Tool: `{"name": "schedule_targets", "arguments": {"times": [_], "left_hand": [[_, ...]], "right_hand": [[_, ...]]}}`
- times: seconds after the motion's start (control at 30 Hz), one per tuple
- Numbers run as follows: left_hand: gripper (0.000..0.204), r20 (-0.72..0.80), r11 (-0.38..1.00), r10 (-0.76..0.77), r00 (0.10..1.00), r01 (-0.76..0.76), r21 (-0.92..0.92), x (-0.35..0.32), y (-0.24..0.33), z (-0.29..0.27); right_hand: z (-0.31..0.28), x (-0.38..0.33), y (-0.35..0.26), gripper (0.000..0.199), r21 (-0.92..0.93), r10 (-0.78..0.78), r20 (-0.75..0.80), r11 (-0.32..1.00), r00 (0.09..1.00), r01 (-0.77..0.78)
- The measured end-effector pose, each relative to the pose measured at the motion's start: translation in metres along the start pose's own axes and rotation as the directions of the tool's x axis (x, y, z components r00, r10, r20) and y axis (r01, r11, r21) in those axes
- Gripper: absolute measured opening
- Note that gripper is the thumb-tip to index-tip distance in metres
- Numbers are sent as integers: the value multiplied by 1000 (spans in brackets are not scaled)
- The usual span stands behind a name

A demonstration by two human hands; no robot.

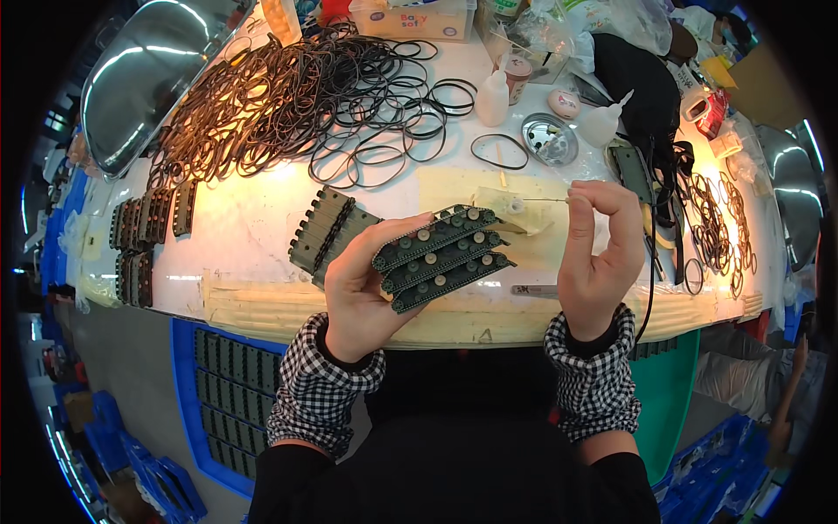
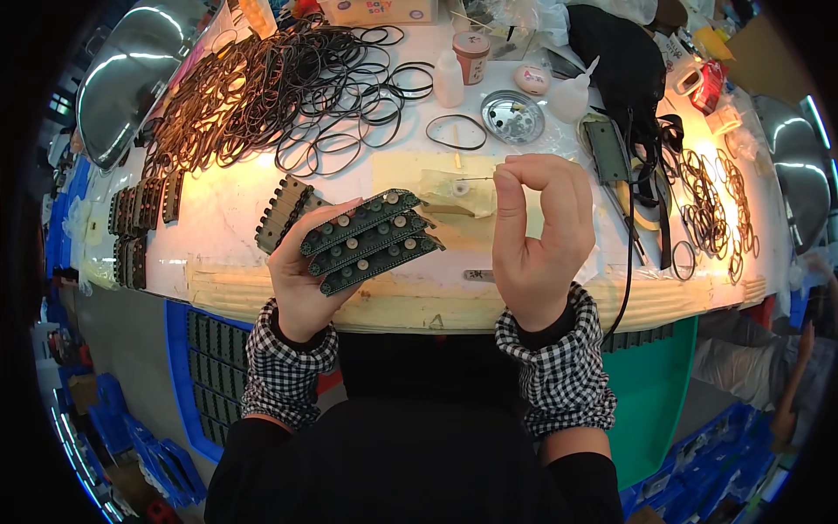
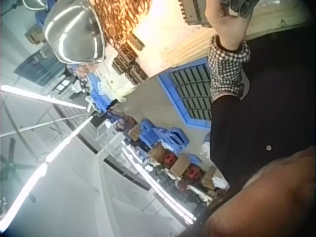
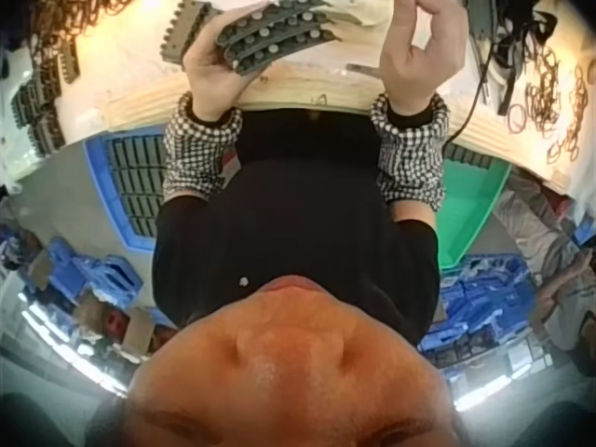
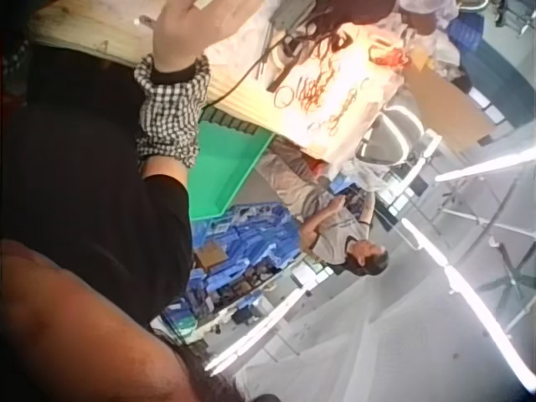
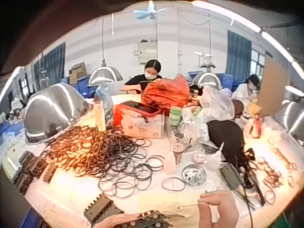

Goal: Manually inserting small electronic components into a plastic grid on an assembly workbench.

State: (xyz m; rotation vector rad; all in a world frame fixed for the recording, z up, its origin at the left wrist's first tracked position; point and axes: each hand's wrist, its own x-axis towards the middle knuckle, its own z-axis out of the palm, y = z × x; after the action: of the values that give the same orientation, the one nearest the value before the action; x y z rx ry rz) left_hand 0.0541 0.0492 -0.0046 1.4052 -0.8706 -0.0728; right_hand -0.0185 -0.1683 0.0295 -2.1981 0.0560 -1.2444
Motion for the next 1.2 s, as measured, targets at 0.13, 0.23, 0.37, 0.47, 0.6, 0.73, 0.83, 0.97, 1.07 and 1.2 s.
{"name": "schedule_targets", "arguments": {"times": [0.13,0.23,0.37,0.47,0.6,0.73,0.83,0.97,1.07,1.2], "left_hand": [[57,-13,999,-25,1000,25,-42,-1,-2,2],[57,-21,998,-34,999,33,-56,-1,-2,1],[58,-30,999,-14,999,13,-51,-2,-3,1],[58,-22,998,-42,999,41,-54,-1,0,2],[55,-24,997,-57,998,56,-45,-1,1,2],[55,-28,996,-71,997,69,-60,-1,1,3],[57,-25,998,-41,999,40,-40,1,3,3],[57,-24,999,-25,999,24,-44,1,2,3],[56,-36,994,-82,996,79,-79,-3,0,3],[57,-25,998,-30,999,28,-52,-2,-1,1]], "right_hand": [[-1,1,4,8,-275,-76,271,949,959,153],[-2,0,0,8,-222,-120,119,964,986,144],[-4,-7,-17,5,192,47,103,979,994,-66],[1,-14,-28,6,420,126,222,882,967,-212],[9,-19,-32,5,495,166,257,823,952,-277],[11,-19,-33,5,477,163,250,837,954,-268],[11,-19,-34,4,459,157,249,850,956,-259],[12,-19,-32,4,458,132,226,860,965,-224],[6,-14,-32,3,484,209,158,835,965,-261],[-1,-6,-6,2,147,77,-6,986,997,-75]]}}
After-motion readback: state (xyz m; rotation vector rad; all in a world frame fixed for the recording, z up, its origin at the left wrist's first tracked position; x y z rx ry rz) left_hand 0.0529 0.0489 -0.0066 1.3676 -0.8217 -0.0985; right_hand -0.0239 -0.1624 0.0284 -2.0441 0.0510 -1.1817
